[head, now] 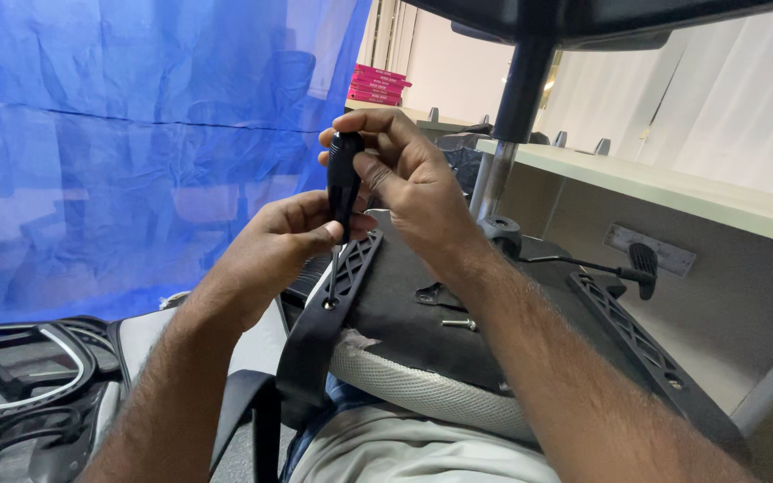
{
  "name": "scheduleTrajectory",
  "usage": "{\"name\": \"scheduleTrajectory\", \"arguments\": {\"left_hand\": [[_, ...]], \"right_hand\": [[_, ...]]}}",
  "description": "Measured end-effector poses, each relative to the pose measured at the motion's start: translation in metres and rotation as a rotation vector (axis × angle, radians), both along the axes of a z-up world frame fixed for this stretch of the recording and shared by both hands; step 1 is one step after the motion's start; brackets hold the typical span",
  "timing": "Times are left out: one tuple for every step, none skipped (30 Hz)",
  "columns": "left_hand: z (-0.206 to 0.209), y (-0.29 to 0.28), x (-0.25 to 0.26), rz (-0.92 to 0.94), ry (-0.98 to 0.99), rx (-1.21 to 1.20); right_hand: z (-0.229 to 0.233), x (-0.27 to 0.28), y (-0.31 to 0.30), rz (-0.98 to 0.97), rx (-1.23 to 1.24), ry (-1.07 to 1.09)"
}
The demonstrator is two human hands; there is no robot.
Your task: The person uses a screwdriver to tighten a screw into a black plastic bracket attached to a chair frame. The hands hold the bracket steady while turning the screwdriver repeatedly to secure the component.
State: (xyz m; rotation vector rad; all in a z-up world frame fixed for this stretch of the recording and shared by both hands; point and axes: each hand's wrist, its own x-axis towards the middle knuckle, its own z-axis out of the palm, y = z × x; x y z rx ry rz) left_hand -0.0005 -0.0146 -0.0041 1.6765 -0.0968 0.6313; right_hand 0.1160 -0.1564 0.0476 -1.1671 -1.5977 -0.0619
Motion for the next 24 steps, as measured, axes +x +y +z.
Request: {"name": "scheduleTrajectory", "arguments": {"left_hand": [[0.001, -0.002, -0.001, 0.020, -0.003, 0.012], [0.002, -0.004, -0.002, 0.040, -0.005, 0.024], [0.003, -0.005, -0.002, 0.059, -0.008, 0.036], [0.003, -0.007, -0.004, 0.093, 0.010, 0.024], [0.003, -0.009, -0.005, 0.128, 0.028, 0.013], [0.003, -0.010, -0.007, 0.162, 0.045, 0.002], [0.003, -0.012, -0.008, 0.158, 0.024, 0.011], [0.003, -0.013, -0.009, 0.154, 0.004, 0.020], [0.003, -0.014, -0.011, 0.150, -0.017, 0.030], [0.002, -0.015, -0.012, 0.164, -0.019, 0.039], [0.002, -0.016, -0.011, 0.178, -0.019, 0.048], [0.002, -0.018, -0.011, 0.192, -0.020, 0.056], [0.002, -0.019, -0.011, 0.207, -0.015, 0.048], [0.002, -0.020, -0.011, 0.221, -0.010, 0.039], [0.001, -0.020, -0.011, 0.234, -0.004, 0.031], [0.001, -0.019, -0.010, 0.229, -0.016, 0.027], [0.002, -0.019, -0.008, 0.222, -0.028, 0.023], [0.001, -0.019, -0.007, 0.215, -0.041, 0.019], [0.001, -0.018, -0.006, 0.234, -0.041, 0.036], [-0.001, -0.019, -0.005, 0.252, -0.042, 0.054], [-0.002, -0.019, -0.003, 0.271, -0.043, 0.069], [-0.004, -0.019, -0.003, 0.268, -0.080, 0.106], [-0.005, -0.019, -0.001, 0.264, -0.117, 0.141], [-0.006, -0.018, 0.000, 0.261, -0.154, 0.177]], "right_hand": [[0.000, -0.002, -0.001, 0.024, -0.011, 0.038], [-0.001, -0.003, -0.002, 0.048, -0.023, 0.075], [-0.001, -0.004, -0.003, 0.071, -0.035, 0.112], [-0.002, -0.005, -0.004, 0.057, -0.035, 0.117], [-0.003, -0.006, -0.004, 0.043, -0.034, 0.122], [-0.004, -0.007, -0.004, 0.028, -0.033, 0.128], [-0.006, -0.009, -0.004, 0.018, 0.003, 0.115], [-0.009, -0.011, -0.002, 0.008, 0.040, 0.103], [-0.012, -0.013, 0.000, -0.002, 0.077, 0.090], [-0.013, -0.014, 0.001, -0.051, 0.126, 0.018], [-0.014, -0.015, 0.001, -0.100, 0.175, -0.055], [-0.014, -0.016, 0.002, -0.148, 0.224, -0.128], [-0.014, -0.017, 0.003, -0.181, 0.231, -0.137], [-0.014, -0.018, 0.004, -0.215, 0.237, -0.146], [-0.014, -0.019, 0.004, -0.249, 0.243, -0.154], [-0.014, -0.020, 0.003, -0.306, 0.273, -0.182], [-0.014, -0.020, 0.003, -0.364, 0.302, -0.210], [-0.014, -0.021, 0.002, -0.421, 0.331, -0.238], [-0.014, -0.022, 0.003, -0.436, 0.345, -0.247], [-0.014, -0.023, 0.004, -0.450, 0.360, -0.256], [-0.014, -0.024, 0.004, -0.464, 0.374, -0.267], [-0.013, -0.024, 0.005, -0.470, 0.370, -0.264], [-0.013, -0.025, 0.005, -0.475, 0.366, -0.261], [-0.013, -0.025, 0.005, -0.481, 0.362, -0.257]]}}
